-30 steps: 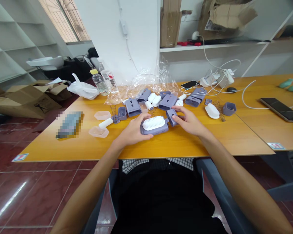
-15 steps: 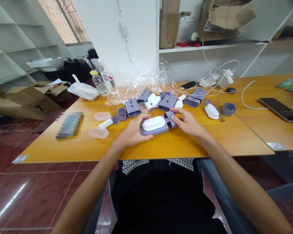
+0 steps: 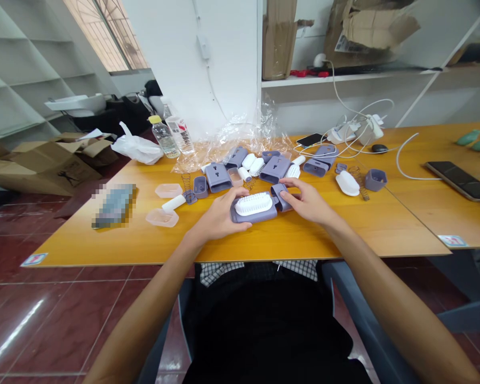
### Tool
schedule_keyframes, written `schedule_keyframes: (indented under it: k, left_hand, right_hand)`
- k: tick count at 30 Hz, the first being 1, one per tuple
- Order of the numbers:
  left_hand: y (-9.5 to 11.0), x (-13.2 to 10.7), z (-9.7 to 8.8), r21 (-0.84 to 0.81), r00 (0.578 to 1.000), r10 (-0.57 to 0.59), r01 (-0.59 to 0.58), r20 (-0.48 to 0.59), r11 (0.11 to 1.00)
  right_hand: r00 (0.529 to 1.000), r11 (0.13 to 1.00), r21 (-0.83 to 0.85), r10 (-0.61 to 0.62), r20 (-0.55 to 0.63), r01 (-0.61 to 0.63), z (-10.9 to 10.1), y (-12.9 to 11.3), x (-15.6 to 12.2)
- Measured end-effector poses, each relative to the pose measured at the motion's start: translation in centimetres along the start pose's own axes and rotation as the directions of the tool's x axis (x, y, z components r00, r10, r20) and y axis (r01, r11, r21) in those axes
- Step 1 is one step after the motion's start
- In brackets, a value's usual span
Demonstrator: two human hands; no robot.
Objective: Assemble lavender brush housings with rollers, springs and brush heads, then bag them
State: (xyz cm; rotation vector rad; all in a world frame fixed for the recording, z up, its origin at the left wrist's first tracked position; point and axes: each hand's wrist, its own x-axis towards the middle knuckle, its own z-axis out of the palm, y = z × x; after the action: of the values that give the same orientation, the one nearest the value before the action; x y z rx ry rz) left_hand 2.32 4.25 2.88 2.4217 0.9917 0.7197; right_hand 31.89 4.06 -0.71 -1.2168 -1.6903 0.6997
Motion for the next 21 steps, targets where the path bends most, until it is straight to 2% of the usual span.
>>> schedule_keyframes:
  k: [13, 21]
  left_hand:
    - [-0.01, -0.06, -0.02, 0.024, 1.0, 0.008, -0.008, 0.009, 1.0]
    - [0.23, -0.08, -0.07, 0.012, 1.0, 0.005, -0.005, -0.008, 1.0]
  right_hand:
    - [0.999, 0.999, 0.044, -0.012, 0.052, 0.009, -0.16, -0.03, 0.1]
    - [0.998, 0.997, 0.07, 0.039, 0.041, -0.042, -0.11, 0.16, -0.07]
